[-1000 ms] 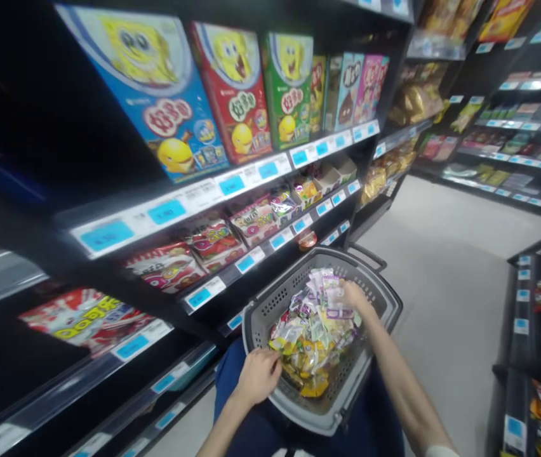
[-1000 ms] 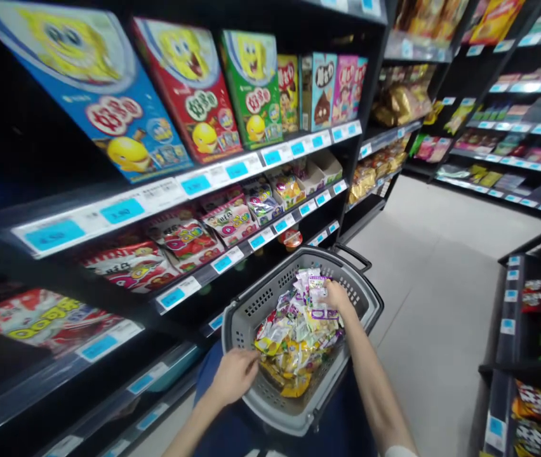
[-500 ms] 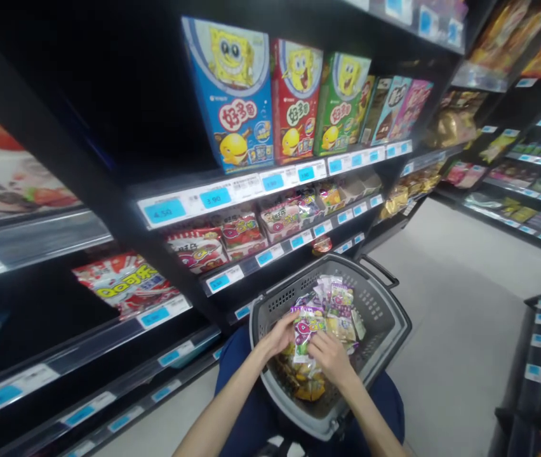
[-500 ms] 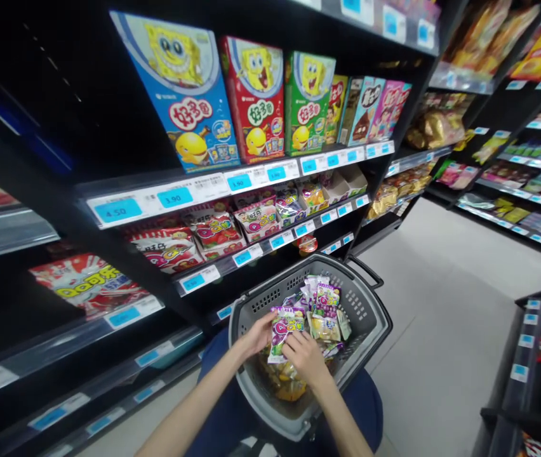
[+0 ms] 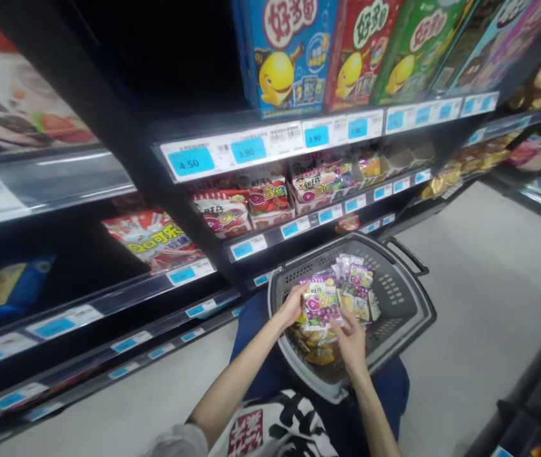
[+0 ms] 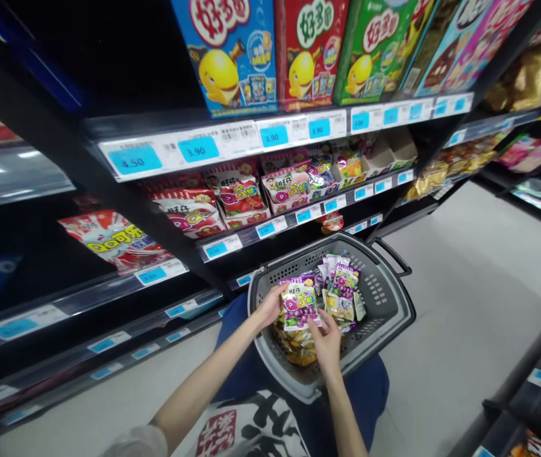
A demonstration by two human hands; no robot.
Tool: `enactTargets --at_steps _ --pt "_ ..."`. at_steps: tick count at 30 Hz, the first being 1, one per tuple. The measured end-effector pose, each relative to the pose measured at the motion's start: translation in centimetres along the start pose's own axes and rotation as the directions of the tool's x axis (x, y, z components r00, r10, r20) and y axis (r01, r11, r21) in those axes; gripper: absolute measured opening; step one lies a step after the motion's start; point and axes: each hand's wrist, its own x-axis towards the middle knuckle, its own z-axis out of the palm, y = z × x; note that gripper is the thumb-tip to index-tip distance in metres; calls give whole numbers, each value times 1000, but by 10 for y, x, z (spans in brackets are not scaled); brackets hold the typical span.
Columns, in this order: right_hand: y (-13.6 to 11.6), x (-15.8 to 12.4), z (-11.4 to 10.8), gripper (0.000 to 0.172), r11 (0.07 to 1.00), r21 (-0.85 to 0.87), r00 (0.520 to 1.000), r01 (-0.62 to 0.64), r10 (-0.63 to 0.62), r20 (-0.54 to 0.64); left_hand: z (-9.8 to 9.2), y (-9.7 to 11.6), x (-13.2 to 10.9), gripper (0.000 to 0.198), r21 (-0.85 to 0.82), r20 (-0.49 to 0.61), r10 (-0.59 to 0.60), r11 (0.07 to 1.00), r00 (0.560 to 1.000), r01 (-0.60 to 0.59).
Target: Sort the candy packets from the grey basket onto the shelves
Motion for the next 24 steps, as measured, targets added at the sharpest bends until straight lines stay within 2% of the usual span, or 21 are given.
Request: enactTargets --at_steps 2,6,14,20,24 --pt "-2 -1 0 74 997 43 998 -56 56 12 0 -1 -1 44 -7 -19 12 1000 1000 -13" --pt "-7 -2 0 75 991 103 996 -89 88 10 -2 -2 2 45 -8 -64 45 999 997 -46" --pt "-8 -2 0 73 979 161 992 -126 120 46 -3 -1 2 43 -38 -69 47 998 996 -50" --pt "-8 -2 0 70 985 145 995 -97 94 27 -3 0 1 40 -50 -80 17 999 997 -21" --pt "-7 -5 0 66 996 84 1000 -26 26 -6 -3 -1 1 37 -42 -62 -3 999 998 0"
